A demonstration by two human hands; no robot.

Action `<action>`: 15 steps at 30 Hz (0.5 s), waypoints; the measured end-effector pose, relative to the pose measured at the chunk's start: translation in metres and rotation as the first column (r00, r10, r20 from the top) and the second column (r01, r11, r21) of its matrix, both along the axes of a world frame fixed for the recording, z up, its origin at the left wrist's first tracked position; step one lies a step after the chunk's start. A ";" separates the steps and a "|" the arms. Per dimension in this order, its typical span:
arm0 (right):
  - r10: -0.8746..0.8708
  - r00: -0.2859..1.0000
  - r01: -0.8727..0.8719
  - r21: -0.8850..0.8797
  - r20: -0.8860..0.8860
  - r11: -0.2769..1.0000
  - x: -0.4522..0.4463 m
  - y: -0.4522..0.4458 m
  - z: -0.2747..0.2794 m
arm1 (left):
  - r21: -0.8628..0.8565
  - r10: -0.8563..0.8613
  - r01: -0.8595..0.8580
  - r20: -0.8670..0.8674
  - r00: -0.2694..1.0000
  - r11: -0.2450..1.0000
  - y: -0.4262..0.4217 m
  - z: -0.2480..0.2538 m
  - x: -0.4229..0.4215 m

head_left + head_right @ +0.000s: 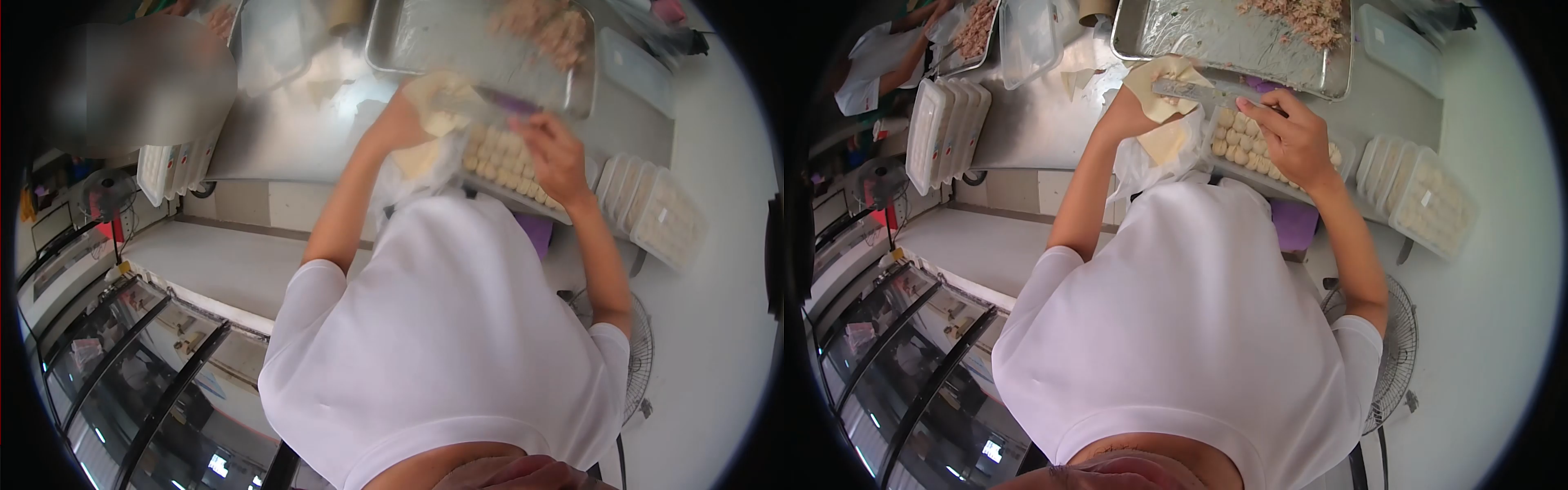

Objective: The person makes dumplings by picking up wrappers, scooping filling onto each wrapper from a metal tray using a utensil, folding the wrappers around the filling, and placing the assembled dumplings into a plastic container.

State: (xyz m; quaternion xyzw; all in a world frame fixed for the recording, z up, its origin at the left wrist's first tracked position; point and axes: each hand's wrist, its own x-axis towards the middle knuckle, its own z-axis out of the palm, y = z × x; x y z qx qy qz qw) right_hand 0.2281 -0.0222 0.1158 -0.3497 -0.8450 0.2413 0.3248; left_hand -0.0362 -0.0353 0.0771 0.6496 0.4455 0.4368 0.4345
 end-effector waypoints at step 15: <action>-0.326 0.916 0.359 -0.112 0.235 0.927 0.087 0.026 -0.017 | -0.351 0.010 0.149 0.411 0.911 0.925 -0.011 -0.017 0.035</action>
